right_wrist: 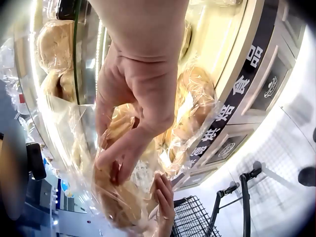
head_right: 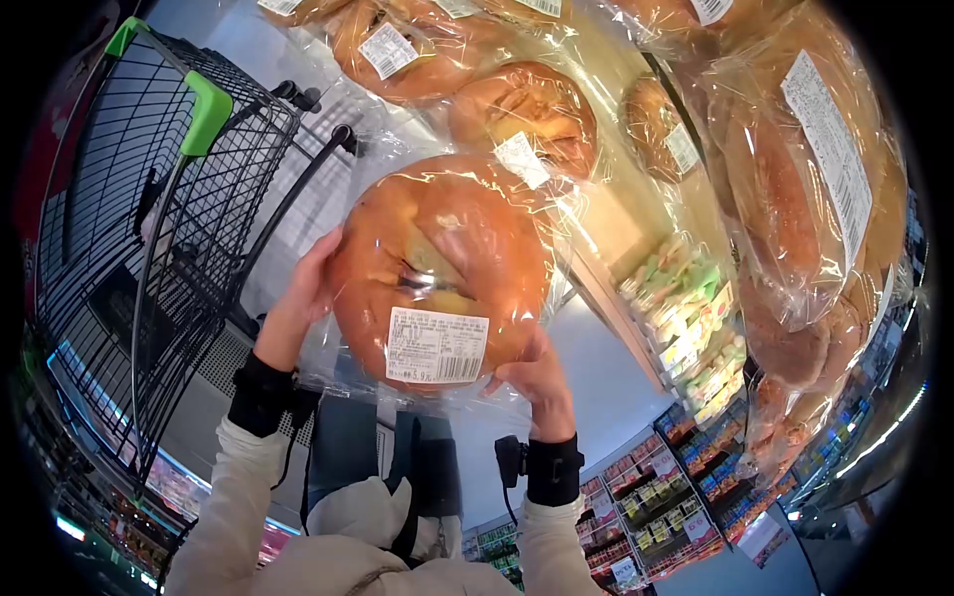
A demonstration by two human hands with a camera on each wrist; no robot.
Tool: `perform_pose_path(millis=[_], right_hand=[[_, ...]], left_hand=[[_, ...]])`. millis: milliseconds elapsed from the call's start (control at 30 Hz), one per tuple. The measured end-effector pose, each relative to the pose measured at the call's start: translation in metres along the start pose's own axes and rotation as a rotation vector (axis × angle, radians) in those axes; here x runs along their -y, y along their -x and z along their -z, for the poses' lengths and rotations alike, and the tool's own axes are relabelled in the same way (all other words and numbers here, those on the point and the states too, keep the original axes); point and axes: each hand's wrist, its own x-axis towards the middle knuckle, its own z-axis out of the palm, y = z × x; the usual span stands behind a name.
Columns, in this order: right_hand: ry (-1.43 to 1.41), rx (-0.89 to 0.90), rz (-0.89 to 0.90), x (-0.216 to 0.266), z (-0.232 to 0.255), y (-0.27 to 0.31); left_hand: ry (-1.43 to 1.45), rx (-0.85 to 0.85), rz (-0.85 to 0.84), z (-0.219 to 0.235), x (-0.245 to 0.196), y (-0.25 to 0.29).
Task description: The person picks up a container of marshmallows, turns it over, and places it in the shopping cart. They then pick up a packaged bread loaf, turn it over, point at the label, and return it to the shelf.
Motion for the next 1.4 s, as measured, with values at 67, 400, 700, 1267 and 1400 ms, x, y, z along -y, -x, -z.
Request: perform_pose_path(millis=[67, 400, 700, 1267, 1400], right_hand=[[0.112, -0.044, 0.011, 0.002, -0.018, 0.005], [0.220, -0.169, 0.230, 0.021, -0.116, -0.012], [0.150, -0.137, 0.293, 0.021, -0.145, -0.003], [-0.026, -0.091, 0.412, 0.003, -0.120, 0.007], [-0.165, 0.318, 0.389, -0.002, -0.086, 0.002]], left_hand=[[-0.056, 0.074, -0.092, -0.004, -0.006, 0.012], [-0.314, -0.042, -0.395, -0.003, -0.034, 0.056], [-0.278, -0.073, -0.480, -0.011, -0.046, 0.074], [-0.300, -0.205, -0.570, -0.024, -0.062, 0.085], [-0.216, -0.228, -0.527, -0.022, -0.061, 0.082]])
